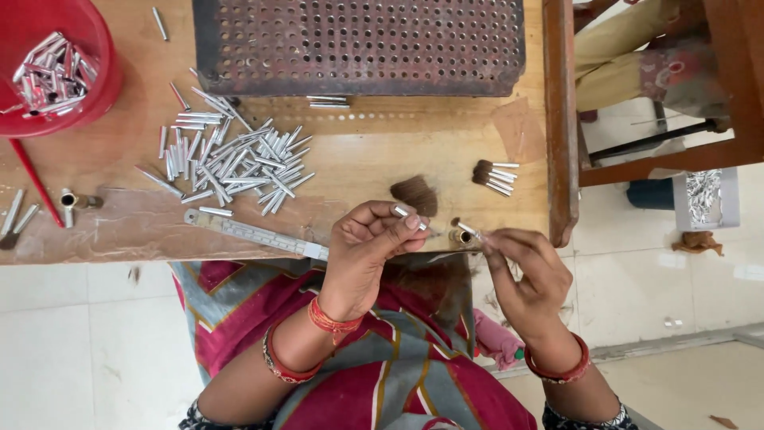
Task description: The recorder is assembling brushes by inserting bundles of hair into metal ferrules and adjusting them using a ruler and fingers.
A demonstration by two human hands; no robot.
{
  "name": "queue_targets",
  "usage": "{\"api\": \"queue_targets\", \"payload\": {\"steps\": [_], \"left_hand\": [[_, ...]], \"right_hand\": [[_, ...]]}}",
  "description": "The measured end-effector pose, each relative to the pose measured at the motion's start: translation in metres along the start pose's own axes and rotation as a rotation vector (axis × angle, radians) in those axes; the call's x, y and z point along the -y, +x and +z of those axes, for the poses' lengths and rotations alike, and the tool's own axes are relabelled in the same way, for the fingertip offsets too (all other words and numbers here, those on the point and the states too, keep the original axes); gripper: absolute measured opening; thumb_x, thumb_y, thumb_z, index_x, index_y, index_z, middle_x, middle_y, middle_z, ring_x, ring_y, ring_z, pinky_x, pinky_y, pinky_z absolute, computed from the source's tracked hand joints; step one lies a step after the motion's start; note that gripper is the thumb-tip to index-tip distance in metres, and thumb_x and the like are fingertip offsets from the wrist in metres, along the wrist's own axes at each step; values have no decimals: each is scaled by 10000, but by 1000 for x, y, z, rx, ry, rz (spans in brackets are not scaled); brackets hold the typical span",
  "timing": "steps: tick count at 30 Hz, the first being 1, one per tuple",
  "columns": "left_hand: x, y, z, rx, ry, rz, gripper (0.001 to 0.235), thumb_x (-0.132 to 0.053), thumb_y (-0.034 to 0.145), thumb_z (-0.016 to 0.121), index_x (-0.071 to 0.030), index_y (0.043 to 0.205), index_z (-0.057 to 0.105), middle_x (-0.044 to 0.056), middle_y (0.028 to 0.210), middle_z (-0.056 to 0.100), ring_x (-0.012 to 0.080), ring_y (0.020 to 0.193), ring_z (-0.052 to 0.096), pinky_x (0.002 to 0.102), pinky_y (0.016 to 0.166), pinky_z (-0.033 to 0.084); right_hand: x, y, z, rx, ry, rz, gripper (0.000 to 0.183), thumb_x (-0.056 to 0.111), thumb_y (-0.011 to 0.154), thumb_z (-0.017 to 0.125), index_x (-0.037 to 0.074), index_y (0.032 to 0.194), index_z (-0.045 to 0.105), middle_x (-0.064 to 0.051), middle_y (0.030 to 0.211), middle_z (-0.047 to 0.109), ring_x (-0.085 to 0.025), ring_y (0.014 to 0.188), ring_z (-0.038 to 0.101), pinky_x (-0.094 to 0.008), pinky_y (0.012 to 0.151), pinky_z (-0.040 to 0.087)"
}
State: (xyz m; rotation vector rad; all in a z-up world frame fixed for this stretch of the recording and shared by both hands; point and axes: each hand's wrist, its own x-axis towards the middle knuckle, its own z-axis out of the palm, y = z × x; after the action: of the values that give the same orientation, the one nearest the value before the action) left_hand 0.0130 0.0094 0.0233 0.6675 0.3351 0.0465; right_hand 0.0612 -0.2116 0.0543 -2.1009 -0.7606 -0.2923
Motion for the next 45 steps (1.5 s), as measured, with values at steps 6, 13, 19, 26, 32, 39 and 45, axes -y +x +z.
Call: {"api": "queue_targets", "payload": {"steps": [6,13,19,26,32,39,45], "left_hand": [[7,0,-2,17,30,-20,172,-32,911,765,48,1049,699,152,994,778,187,883,764,315,809,647],[14,0,-6,22,43,-1,171,3,898,768,67,1051,725,153,973,779,183,866,763,304,794,644],[39,3,-17,94,58,164,142,76,900,779,44,1020,710,142,975,767,178,897,762,312,809,650],[22,12,-12,125,155,289,162,121,916,737,47,1057,711,135,1089,762,143,981,735,285,891,631],[4,5,-6,173,492,399,197,97,914,742,37,1102,739,66,1052,708,112,948,700,237,828,601],[-1,-9,9,193,866,462,166,-34,836,855,-28,983,779,65,910,743,143,815,719,263,723,570],[1,-13,11,205,896,439,151,-45,831,858,-36,956,773,63,893,729,149,787,713,268,686,562]], "right_hand": [[21,-8,4,74,-20,72,269,-107,876,736,21,1112,755,-112,1046,727,-165,910,720,-261,745,583],[22,-13,4,87,-15,80,271,-99,873,744,24,1113,766,-113,1034,733,-158,918,728,-259,755,575],[21,-14,7,79,57,94,273,-105,889,723,25,1127,754,-110,1055,732,-157,953,733,-257,783,588],[7,0,7,78,31,72,260,-99,891,737,30,1116,755,-108,1051,741,-162,937,728,-258,770,581],[-11,26,4,56,-215,121,224,-91,904,709,1,1101,767,-128,1076,742,-209,948,704,-306,810,557],[15,27,2,233,287,194,205,-18,862,790,9,1059,742,-106,1088,744,-179,1014,711,-291,870,565],[18,21,7,274,285,251,140,-32,859,780,14,989,757,-89,1010,762,-164,931,734,-280,807,577]]}}
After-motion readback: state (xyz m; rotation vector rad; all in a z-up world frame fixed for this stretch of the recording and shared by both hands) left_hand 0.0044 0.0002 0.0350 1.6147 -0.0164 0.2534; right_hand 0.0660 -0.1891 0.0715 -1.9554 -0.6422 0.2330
